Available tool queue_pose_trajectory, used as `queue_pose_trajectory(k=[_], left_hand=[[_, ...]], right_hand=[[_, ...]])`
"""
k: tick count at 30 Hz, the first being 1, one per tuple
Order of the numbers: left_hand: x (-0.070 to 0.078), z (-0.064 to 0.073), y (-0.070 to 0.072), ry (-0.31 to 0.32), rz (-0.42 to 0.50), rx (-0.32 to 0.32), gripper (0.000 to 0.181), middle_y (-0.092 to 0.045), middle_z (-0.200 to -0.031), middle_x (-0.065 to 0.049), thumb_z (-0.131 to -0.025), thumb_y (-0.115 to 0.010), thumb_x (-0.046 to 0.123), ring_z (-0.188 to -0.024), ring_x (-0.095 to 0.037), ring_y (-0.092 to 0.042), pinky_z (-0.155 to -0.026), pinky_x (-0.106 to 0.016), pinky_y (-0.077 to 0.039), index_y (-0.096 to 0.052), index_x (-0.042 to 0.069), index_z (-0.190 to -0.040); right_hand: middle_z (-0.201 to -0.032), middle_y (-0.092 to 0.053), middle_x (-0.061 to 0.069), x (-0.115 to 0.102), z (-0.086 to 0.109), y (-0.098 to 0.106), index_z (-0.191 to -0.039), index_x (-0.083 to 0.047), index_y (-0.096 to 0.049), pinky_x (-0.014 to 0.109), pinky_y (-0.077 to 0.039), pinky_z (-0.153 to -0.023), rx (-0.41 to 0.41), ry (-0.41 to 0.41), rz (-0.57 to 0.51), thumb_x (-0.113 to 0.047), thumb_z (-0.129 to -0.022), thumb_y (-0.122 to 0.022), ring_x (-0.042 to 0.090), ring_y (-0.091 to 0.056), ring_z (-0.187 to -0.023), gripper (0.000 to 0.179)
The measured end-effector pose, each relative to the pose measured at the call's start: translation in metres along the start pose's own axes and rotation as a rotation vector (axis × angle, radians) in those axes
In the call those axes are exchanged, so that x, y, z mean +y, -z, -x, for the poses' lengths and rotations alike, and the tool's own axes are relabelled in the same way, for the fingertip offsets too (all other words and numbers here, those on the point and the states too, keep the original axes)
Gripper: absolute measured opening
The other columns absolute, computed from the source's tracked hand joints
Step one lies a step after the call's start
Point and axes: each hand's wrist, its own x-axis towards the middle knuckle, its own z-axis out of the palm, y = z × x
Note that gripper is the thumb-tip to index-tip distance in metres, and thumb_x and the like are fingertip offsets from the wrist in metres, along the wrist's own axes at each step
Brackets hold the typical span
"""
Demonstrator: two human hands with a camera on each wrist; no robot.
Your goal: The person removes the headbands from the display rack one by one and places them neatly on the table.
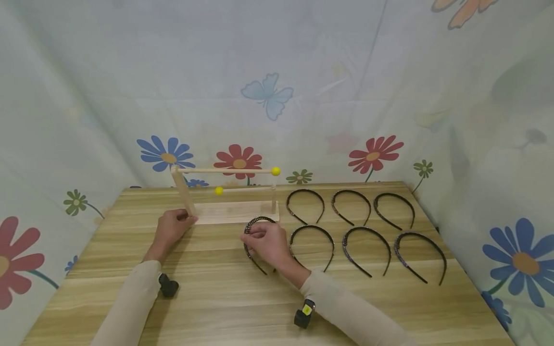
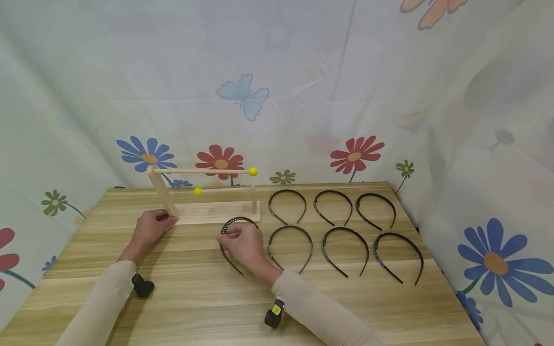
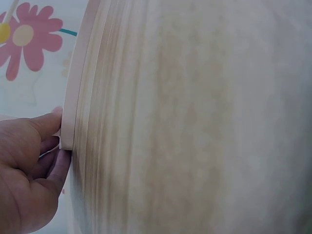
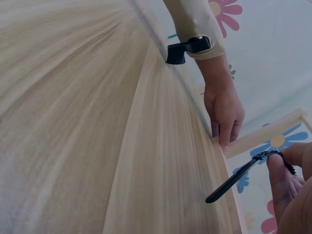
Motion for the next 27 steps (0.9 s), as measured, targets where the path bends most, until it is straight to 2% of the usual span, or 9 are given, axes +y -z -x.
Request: queue_pose_trajectory(k=[8,19,27], left_hand=[[0.003,0.001,0.001,0.02,0.018,-0.011,0.043,-0.07,-0.119,-0.028,-0.098,-0.07,0.024,-0.109,-0.041,-0.068,-0.084,-0.05,-0.054,-0.066,-0.008,-0.127],[0.003,0.001,0.002,0.035,0.024,-0.017,0.045,-0.068,-0.122,-0.028,-0.099,-0.07,0.025,-0.113,-0.043,-0.066,-0.089,-0.054,-0.053,-0.065,-0.008,-0.129],[0.001,0.0,0.001,0.027,0.015,-0.016,0.044,-0.069,-0.121,-0.028,-0.099,-0.07,0.026,-0.111,-0.042,-0.067,-0.087,-0.053,-0.053,-0.066,-0.008,-0.128]], right_hand=[[-0.08,-0.076,0.005,0.002,-0.002,-0.004,-0.098,-0.002,-0.074,0.03,-0.058,-0.058,-0.01,-0.04,-0.076,-0.02,-0.088,-0.083,0.021,-0.073,-0.061,0.023],[-0.081,-0.076,0.009,0.011,-0.009,-0.013,-0.099,0.003,-0.072,0.032,-0.059,-0.061,-0.017,-0.146,-0.181,-0.01,-0.087,-0.082,0.019,-0.074,-0.065,0.02],[-0.082,-0.077,0.01,0.017,-0.014,-0.019,-0.102,0.005,-0.072,0.03,-0.059,-0.061,-0.027,-0.188,-0.171,-0.007,-0.087,-0.082,0.017,-0.073,-0.065,0.021]])
